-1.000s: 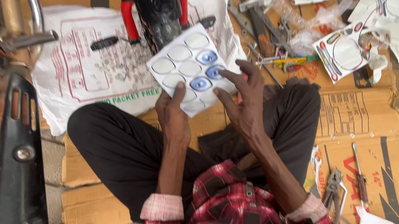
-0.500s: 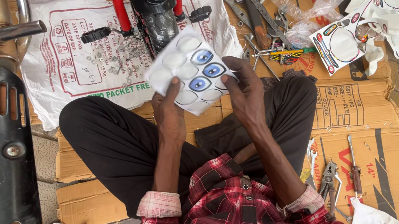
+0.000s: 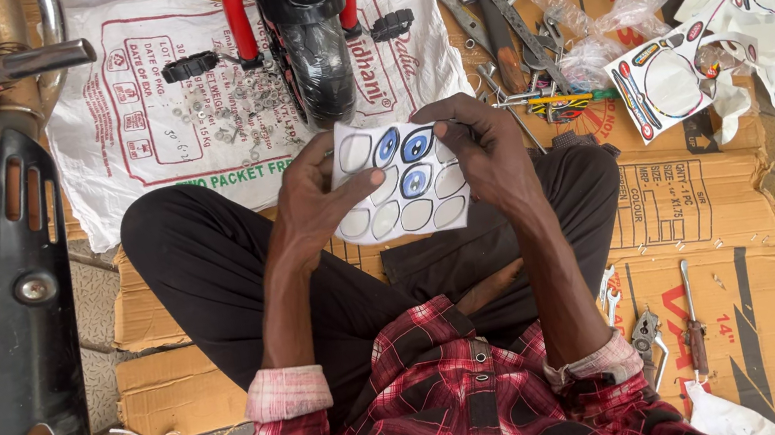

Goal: The person sits on the ground and assembles a children's tricycle, attaching the red handlebar assembly to the front fork and tightening fittings by hand. They then peel decals from a sticker sheet and press a decorative sticker onto the tricycle body.

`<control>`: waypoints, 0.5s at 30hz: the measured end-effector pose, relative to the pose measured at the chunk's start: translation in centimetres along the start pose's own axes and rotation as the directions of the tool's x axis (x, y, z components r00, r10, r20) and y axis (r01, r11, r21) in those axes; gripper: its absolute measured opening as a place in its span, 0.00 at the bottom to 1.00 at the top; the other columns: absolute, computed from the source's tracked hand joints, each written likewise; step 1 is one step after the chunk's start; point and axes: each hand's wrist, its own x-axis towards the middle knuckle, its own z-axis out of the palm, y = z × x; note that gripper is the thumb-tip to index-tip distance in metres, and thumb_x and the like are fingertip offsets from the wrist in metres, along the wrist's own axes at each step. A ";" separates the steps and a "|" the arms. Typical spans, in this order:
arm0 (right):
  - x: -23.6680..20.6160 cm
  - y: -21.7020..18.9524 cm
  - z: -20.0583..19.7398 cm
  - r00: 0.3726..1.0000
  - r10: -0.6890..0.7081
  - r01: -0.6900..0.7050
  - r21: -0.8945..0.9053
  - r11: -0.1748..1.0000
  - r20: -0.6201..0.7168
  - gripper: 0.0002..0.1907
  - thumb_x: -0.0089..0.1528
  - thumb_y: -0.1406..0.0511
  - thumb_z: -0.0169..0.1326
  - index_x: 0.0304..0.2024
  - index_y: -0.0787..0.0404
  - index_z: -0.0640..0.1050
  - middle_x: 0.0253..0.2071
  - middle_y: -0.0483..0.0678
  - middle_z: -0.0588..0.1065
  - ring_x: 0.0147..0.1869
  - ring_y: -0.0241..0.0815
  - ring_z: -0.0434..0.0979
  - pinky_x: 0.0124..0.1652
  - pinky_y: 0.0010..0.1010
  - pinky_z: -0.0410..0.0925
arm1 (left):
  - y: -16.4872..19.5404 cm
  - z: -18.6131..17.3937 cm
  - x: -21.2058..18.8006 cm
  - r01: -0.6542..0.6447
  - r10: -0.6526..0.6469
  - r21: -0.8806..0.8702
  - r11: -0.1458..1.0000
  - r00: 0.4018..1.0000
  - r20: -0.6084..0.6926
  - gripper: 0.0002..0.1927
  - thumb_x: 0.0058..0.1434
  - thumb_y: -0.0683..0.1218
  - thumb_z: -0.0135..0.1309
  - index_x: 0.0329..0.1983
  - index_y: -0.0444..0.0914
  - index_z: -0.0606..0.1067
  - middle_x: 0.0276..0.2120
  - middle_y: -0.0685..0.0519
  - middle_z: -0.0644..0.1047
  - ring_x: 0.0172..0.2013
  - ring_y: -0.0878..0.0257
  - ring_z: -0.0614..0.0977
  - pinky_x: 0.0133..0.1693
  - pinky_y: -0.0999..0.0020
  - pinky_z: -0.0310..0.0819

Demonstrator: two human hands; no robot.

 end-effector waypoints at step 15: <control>-0.1 0.6 1.8 0.996 -0.088 0.090 0.054 0.995 -0.030 0.03 0.69 0.74 0.56 0.44 0.67 0.79 0.41 0.45 0.79 0.46 0.31 0.76 0.48 0.23 0.69 | -1.1 1.8 0.5 0.178 -0.219 -0.412 0.894 0.974 -0.053 0.21 0.53 0.37 0.65 0.50 0.31 0.74 0.39 0.46 0.83 0.34 0.61 0.85 0.36 0.64 0.85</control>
